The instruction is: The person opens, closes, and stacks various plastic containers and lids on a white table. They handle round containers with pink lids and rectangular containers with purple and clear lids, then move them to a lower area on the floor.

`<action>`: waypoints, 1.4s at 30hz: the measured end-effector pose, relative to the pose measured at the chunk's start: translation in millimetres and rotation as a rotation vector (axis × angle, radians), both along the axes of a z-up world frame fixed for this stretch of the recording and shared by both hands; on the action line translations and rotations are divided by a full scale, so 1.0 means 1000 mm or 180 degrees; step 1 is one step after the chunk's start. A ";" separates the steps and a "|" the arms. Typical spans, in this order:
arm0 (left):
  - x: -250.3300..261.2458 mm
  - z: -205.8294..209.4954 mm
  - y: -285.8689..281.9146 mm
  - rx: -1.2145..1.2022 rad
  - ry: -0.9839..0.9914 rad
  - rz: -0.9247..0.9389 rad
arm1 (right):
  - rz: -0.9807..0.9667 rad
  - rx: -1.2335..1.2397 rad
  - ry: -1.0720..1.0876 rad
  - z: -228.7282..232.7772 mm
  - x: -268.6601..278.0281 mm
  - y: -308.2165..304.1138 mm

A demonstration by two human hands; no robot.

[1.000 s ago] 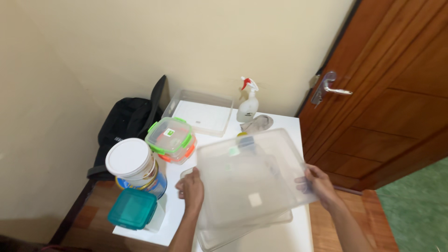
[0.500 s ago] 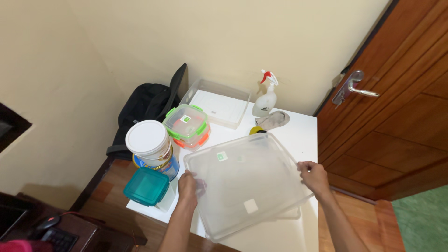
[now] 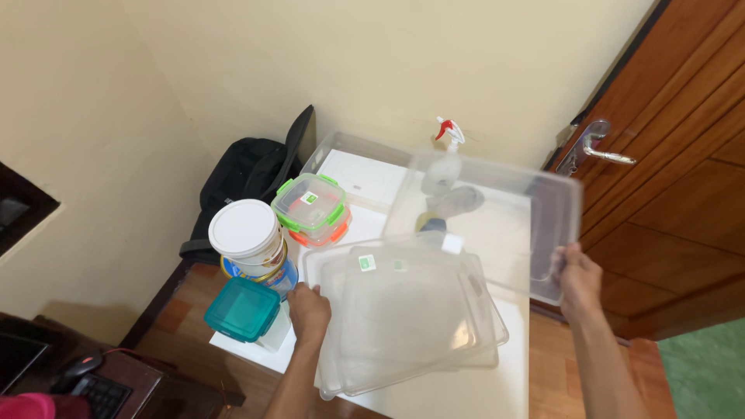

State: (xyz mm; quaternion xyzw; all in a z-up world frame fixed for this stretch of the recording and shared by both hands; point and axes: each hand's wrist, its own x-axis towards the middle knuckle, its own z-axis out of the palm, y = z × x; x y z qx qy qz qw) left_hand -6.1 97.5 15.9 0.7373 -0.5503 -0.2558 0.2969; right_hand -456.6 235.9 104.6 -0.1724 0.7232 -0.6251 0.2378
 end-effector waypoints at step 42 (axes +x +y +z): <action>-0.021 -0.050 -0.046 0.0012 -0.0715 -0.0477 | 0.1556 0.1540 0.4117 -0.058 -0.036 -0.064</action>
